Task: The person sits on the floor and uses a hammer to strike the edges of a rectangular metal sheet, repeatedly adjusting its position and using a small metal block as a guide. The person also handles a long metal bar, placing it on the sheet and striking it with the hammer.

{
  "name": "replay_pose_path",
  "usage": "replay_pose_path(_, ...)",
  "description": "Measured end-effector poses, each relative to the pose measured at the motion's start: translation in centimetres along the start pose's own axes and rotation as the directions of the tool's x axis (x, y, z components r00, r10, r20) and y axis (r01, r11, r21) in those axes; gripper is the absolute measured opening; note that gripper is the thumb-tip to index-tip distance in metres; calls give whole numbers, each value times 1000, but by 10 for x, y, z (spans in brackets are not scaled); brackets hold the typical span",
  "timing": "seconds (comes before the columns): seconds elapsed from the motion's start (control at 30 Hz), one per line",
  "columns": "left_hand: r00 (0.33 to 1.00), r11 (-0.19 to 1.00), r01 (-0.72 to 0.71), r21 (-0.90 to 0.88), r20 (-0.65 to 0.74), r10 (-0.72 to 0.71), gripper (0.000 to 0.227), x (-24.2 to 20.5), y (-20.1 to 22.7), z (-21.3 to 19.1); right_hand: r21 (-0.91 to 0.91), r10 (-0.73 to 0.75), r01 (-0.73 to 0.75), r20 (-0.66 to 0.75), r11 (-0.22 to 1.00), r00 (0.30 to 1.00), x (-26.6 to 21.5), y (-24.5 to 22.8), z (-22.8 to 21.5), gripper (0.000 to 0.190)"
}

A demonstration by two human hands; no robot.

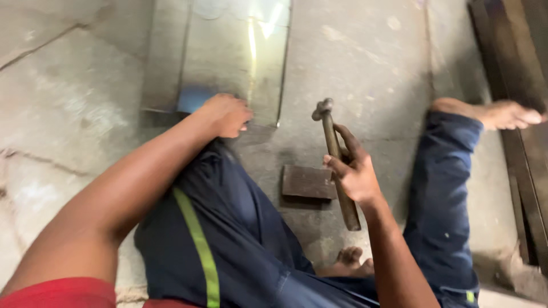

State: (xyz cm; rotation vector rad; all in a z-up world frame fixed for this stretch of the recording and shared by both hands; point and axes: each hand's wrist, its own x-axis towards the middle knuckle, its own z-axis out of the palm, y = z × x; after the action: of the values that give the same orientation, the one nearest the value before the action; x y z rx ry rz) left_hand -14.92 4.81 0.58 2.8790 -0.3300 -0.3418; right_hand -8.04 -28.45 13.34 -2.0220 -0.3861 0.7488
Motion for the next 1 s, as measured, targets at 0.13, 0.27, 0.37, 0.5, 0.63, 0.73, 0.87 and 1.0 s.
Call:
replay_pose_path(0.13,1000,1000,12,-2,-29,-12,24,-3,-4,7,-209,-103,129,130,969,986,22,-28,39,75)
replay_pose_path(0.27,1000,1000,2,-8,-13,-2,24,0,-5,8,-442,-106,191,208,876,972,34,-26,58,77)
replay_pose_path(0.37,999,999,31,-22,-19,-32,23,0,-6,10,-455,-140,214,190,864,972,35,-20,62,73)
replay_pose_path(0.5,998,997,52,-49,40,-51,22,1,0,5,-582,-164,267,224,768,961,31,-25,60,73)
replay_pose_path(0.63,997,996,72,-52,34,-70,22,-3,-4,0,-615,-236,329,230,717,944,33,-32,70,71)
replay_pose_path(0.73,998,993,60,-102,5,-60,22,0,3,11,-630,-221,291,189,720,957,20,-18,64,71)
replay_pose_path(0.87,980,993,97,-62,183,-84,29,1,-38,10,-363,-255,267,80,893,964,7,13,50,71)
replay_pose_path(1.0,913,977,213,24,351,-208,24,-22,-79,-2,-73,69,-74,-67,995,995,-29,49,14,70)
